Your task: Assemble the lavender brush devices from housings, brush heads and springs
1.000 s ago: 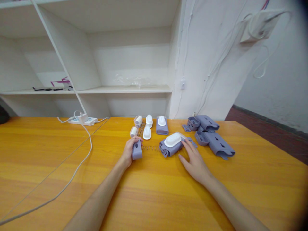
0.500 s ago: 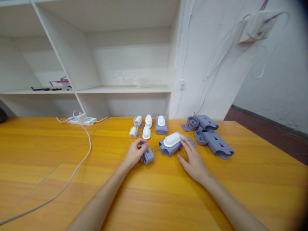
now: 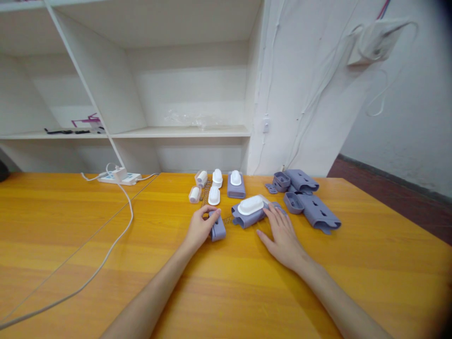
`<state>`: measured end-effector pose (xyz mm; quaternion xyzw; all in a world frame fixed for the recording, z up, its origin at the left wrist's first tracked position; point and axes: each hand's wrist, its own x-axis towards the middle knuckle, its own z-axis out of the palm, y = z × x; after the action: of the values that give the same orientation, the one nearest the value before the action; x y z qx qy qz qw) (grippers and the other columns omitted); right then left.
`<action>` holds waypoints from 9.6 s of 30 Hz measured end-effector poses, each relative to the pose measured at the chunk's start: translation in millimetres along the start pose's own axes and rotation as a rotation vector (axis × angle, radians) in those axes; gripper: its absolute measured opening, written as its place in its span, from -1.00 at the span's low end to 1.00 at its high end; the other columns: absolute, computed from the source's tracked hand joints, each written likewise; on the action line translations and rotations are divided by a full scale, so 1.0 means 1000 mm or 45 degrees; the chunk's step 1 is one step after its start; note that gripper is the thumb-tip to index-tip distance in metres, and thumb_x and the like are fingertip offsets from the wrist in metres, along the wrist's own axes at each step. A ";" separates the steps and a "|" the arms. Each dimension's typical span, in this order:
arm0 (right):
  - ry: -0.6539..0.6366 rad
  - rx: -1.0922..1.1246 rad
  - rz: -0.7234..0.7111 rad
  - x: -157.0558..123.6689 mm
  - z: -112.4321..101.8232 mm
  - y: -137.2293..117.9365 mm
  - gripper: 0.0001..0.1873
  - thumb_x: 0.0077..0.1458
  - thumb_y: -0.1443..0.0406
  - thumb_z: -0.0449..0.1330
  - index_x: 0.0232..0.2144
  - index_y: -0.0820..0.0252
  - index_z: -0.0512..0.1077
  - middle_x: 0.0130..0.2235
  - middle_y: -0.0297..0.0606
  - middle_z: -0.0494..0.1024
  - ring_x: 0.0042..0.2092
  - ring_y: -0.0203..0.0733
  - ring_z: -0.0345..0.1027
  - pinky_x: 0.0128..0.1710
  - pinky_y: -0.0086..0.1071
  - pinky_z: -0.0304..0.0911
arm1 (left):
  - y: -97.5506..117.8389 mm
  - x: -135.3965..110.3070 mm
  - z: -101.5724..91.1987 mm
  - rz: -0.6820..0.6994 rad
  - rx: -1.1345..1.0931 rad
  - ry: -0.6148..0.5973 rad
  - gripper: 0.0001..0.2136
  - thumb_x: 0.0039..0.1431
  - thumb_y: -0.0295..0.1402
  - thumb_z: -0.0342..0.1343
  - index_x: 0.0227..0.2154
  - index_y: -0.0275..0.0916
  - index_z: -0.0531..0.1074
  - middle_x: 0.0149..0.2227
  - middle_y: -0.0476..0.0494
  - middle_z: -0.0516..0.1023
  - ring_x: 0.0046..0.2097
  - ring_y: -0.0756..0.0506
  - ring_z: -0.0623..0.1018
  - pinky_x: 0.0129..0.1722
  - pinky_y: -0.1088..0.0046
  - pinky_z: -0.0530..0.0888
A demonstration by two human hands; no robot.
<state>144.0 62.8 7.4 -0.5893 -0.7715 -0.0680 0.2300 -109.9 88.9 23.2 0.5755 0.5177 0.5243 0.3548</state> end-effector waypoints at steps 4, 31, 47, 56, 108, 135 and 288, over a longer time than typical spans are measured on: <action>0.025 -0.013 0.015 0.002 -0.005 -0.004 -0.33 0.08 0.14 0.03 0.21 0.21 0.00 0.22 -0.10 0.14 0.17 0.08 0.03 0.12 0.01 -0.01 | -0.004 0.001 0.001 0.000 0.015 0.101 -0.68 0.03 -0.10 0.08 -0.34 -0.28 0.48 -0.45 -0.04 0.46 -0.44 0.00 0.39 -0.44 0.54 0.28; 0.032 0.467 0.019 0.003 -0.004 -0.002 -0.36 -0.03 0.18 0.20 0.08 0.15 0.11 0.07 -0.09 0.26 0.14 0.02 0.11 0.14 -0.08 0.06 | -0.020 0.018 -0.013 -0.187 -0.280 0.375 -0.60 -0.12 -0.14 0.23 -0.25 -0.32 0.41 -0.21 -0.20 0.51 -0.20 -0.07 0.48 -0.21 0.46 0.36; -0.096 0.683 -0.078 -0.002 -0.015 0.000 -0.38 -0.08 0.22 0.25 0.08 0.09 0.25 0.13 -0.15 0.21 0.14 -0.02 0.15 0.16 -0.13 0.06 | -0.009 0.005 -0.001 -0.128 -0.223 0.127 -0.60 -0.06 -0.13 0.20 -0.19 -0.29 0.48 -0.25 -0.19 0.55 -0.29 -0.09 0.49 -0.32 0.47 0.37; -0.096 0.660 -0.088 -0.004 -0.014 -0.003 -0.38 -0.04 0.22 0.23 0.10 0.07 0.21 0.16 -0.17 0.17 0.17 -0.05 0.10 0.19 -0.16 0.03 | 0.000 -0.005 0.015 -0.143 -0.297 0.039 -0.58 -0.02 -0.12 0.17 -0.14 -0.26 0.38 -0.14 -0.23 0.48 -0.15 -0.09 0.47 -0.19 0.45 0.36; -0.068 0.696 -0.137 -0.008 -0.014 -0.004 -0.33 -0.02 0.27 0.22 0.16 0.00 0.15 0.16 -0.18 0.10 0.19 -0.01 0.05 0.17 -0.15 0.06 | 0.015 -0.020 0.021 -0.050 -0.139 -0.099 -0.59 0.09 -0.16 0.02 -0.04 -0.21 0.17 -0.09 -0.17 0.30 -0.12 -0.11 0.38 -0.27 0.43 0.41; -0.066 0.715 -0.080 -0.007 -0.016 -0.008 -0.36 -0.05 0.26 0.24 0.11 0.03 0.19 0.18 -0.20 0.16 0.19 -0.04 0.06 0.20 -0.14 0.01 | 0.016 -0.028 0.021 0.069 -0.039 -0.215 -0.09 -0.36 -0.24 0.40 0.11 -0.21 0.05 0.01 -0.19 0.26 0.01 -0.18 0.34 0.06 0.28 0.26; 0.109 0.110 -0.256 -0.016 -0.024 -0.037 -0.46 0.07 0.24 0.10 0.13 0.08 0.18 -0.08 -0.08 0.35 -0.04 0.03 0.23 -0.09 -0.10 0.24 | 0.029 -0.046 0.032 0.443 0.341 -0.541 -0.69 0.21 -0.28 -0.07 -0.01 -0.10 0.37 -0.21 -0.17 0.45 -0.19 -0.13 0.43 -0.16 0.37 0.36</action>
<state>118.5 29.0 28.2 -0.4949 -0.8185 -0.0826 0.2800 -68.3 43.0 33.8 0.7940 0.3900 0.3721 0.2810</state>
